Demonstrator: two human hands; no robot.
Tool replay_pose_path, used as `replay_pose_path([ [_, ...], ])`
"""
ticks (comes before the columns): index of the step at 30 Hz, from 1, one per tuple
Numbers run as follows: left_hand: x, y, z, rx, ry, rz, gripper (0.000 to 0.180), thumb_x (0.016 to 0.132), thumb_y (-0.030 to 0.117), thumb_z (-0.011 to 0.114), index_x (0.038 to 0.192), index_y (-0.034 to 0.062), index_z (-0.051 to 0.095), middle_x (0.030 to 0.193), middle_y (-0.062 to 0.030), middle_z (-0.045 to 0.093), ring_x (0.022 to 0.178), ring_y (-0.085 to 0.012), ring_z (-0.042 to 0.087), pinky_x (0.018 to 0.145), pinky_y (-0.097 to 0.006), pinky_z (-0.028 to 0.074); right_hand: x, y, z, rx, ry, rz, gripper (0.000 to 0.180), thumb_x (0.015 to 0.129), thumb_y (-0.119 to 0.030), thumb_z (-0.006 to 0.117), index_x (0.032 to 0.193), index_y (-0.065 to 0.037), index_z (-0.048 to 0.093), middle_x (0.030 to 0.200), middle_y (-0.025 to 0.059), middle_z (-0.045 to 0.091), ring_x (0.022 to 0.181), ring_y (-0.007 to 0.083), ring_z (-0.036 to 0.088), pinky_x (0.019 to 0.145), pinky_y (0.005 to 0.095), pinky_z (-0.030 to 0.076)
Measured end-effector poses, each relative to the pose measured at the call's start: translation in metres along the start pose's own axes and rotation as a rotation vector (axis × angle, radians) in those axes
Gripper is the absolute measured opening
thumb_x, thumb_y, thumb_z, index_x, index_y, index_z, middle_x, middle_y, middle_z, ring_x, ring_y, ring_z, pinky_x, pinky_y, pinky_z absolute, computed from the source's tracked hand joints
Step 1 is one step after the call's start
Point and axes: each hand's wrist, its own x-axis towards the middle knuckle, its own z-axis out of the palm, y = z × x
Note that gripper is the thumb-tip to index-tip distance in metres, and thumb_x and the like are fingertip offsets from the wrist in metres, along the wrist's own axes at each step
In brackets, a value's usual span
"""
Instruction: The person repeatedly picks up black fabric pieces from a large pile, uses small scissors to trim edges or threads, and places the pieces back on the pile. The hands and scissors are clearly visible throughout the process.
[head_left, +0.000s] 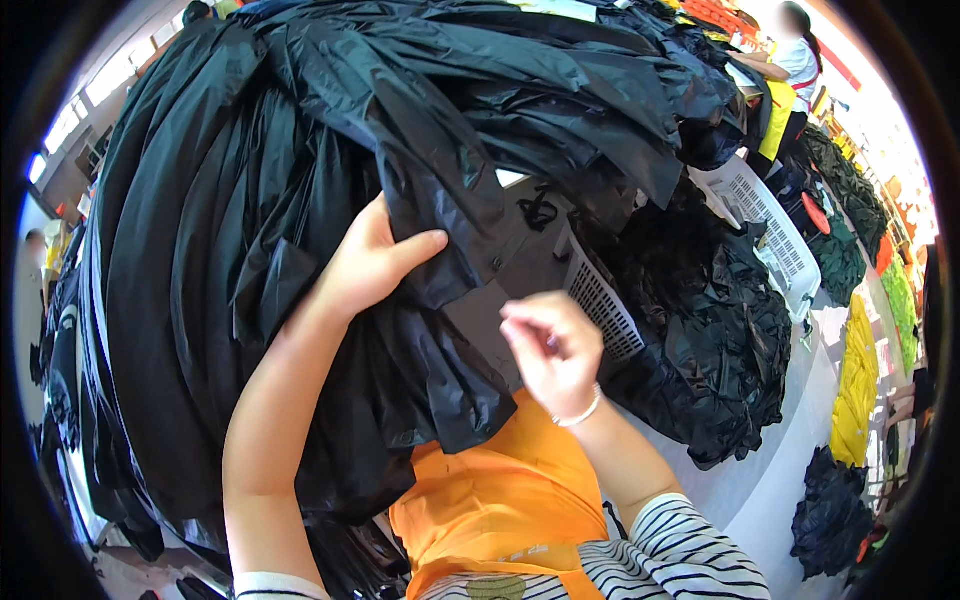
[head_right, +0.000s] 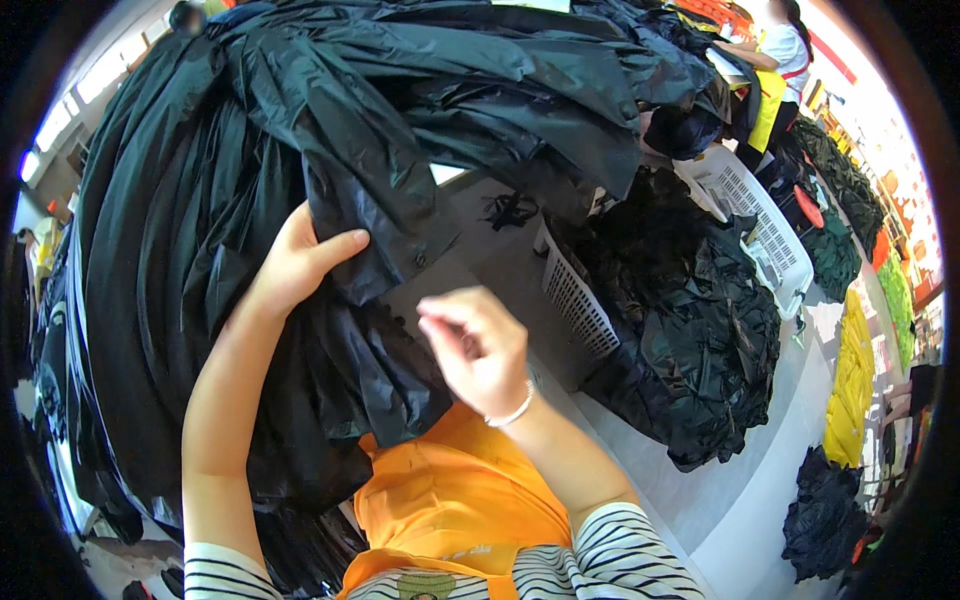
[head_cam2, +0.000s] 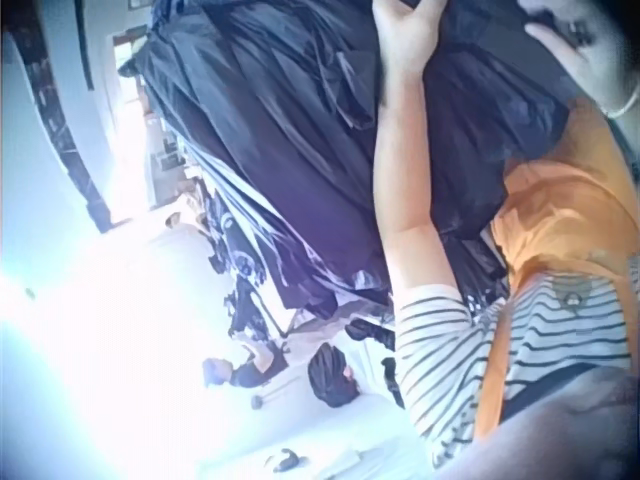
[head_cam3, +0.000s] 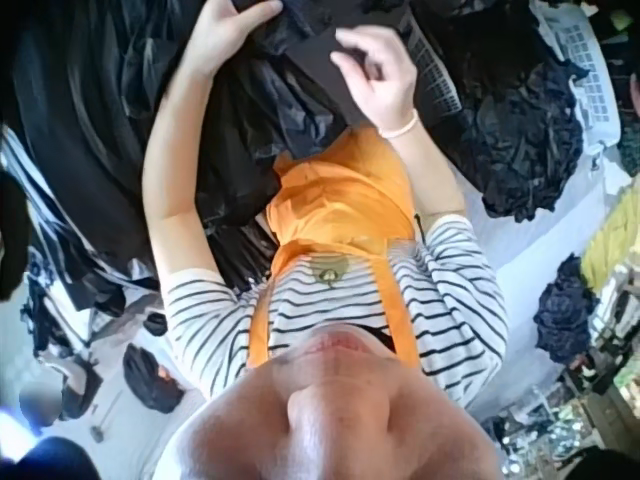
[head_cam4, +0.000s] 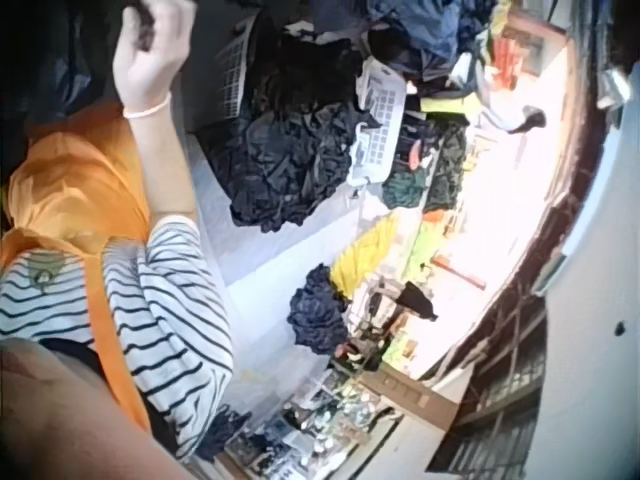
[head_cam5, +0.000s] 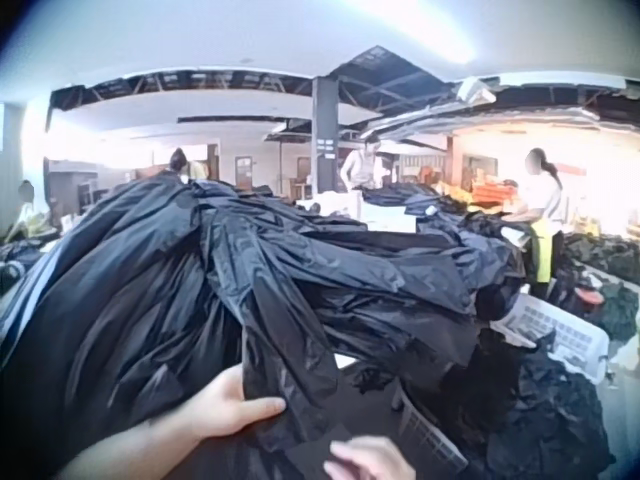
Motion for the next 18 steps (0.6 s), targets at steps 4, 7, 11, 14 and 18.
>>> replay_pose_path([
  [4,-0.005,0.005,-0.001,0.002,-0.008,-0.054,0.044,0.085,0.001,0.066,0.126,-0.0061,0.052,0.117,-0.0091,0.064,0.105,-0.0157,0.060,0.096,-0.032,0.048,0.038,0.003,-0.007,-0.264,-0.111,-0.040,0.048,0.077,0.003,0.072,0.122,-0.012,0.065,0.126,0.0096,0.060,0.087,0.0219,0.068,0.065,0.0279,0.057],
  [7,-0.004,0.005,-0.005,0.041,-0.003,-0.007,0.042,0.086,0.005,0.068,0.124,-0.0063,0.054,0.114,-0.0095,0.065,0.102,-0.0154,0.061,0.094,-0.031,0.048,0.061,0.026,-0.004,-0.258,-0.144,-0.295,0.042,0.077,0.006,0.070,0.116,-0.011,0.067,0.116,0.0103,0.067,0.077,0.0219,0.070,0.066,0.0295,0.058],
  [11,-0.007,0.016,0.004,0.037,0.131,-0.054,0.043,0.086,0.012,0.072,0.122,-0.0066,0.055,0.111,-0.0100,0.066,0.098,-0.0150,0.062,0.091,-0.030,0.049,0.076,0.027,-0.017,-0.175,-0.025,-0.037,0.006,0.092,-0.002,0.061,0.096,-0.003,0.065,0.072,0.0064,0.063,0.062,0.0102,0.062,0.056,0.0226,0.048],
  [14,-0.005,0.011,-0.004,-0.168,0.113,-0.062,0.037,0.090,0.015,0.069,0.118,-0.0057,0.057,0.109,-0.0098,0.067,0.095,-0.0145,0.064,0.087,-0.029,0.051,0.100,0.032,-0.032,-0.104,0.080,0.066,0.009,0.096,-0.009,0.060,0.099,-0.002,0.064,0.072,0.0003,0.062,0.061,0.0039,0.052,0.056,0.0200,0.042],
  [18,-0.006,0.008,-0.004,-0.323,0.184,-0.110,0.031,0.092,0.015,0.065,0.115,-0.0053,0.059,0.107,-0.0103,0.068,0.091,-0.0160,0.066,0.085,-0.030,0.053,0.070,0.068,-0.027,0.123,-0.023,0.310,0.037,0.090,-0.018,0.071,0.118,0.002,0.061,0.094,0.0062,0.069,0.071,0.0031,0.057,0.064,0.0183,0.047],
])
